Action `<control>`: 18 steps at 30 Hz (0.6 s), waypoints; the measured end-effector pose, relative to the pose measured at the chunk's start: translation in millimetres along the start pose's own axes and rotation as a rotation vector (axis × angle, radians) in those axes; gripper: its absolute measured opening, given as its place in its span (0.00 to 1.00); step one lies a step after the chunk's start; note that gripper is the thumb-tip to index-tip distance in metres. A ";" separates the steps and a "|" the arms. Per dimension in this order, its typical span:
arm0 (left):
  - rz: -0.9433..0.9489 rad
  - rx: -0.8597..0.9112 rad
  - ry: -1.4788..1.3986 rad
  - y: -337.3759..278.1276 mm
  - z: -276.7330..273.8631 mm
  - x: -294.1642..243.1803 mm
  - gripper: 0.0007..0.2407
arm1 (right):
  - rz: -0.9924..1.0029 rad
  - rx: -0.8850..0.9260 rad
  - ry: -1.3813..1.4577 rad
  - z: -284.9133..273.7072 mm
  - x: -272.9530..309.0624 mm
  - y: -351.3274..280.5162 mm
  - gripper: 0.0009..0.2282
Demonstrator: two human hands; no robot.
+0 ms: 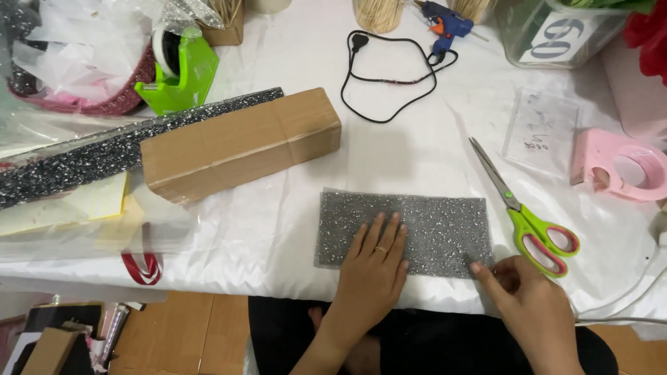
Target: The person cuts a piece of silver glittery mesh from a roll using green scissors. They then fold the cut piece and trim it into a smaller square. Finally, they wrap the square around a wooden skewer and secure it with tape.
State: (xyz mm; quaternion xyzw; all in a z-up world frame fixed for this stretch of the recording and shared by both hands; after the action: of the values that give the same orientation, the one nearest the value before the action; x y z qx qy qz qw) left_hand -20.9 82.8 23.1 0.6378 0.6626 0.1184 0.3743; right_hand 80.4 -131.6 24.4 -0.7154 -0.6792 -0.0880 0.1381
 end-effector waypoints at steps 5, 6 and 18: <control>-0.010 -0.030 0.008 1.5 -6.1 0.8 0.20 | -0.070 -0.108 0.237 12.6 2.3 -2.9 0.15; -0.097 0.059 -0.147 3.6 -5.6 3.8 0.20 | -0.060 -0.163 0.339 10.4 2.7 -5.2 0.12; -0.445 -0.295 0.065 -13.1 -76.5 99.1 0.10 | -0.089 -0.403 0.796 26.9 39.9 -40.0 0.24</control>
State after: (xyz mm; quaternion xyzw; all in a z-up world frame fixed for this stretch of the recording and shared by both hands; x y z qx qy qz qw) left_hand -71.0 197.8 33.5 0.4111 0.7737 0.1488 0.4585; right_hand 41.4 -83.8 14.6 -0.6085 -0.5726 -0.4929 0.2427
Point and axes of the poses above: each hand's wrist, its own y-axis towards the middle knuckle, its own z-axis out of the palm, x = y × z, the point moved 7 cm from there along y, towards the middle knuckle, and after that the axes turned 14 degrees about -x, right-handed, at the moved point
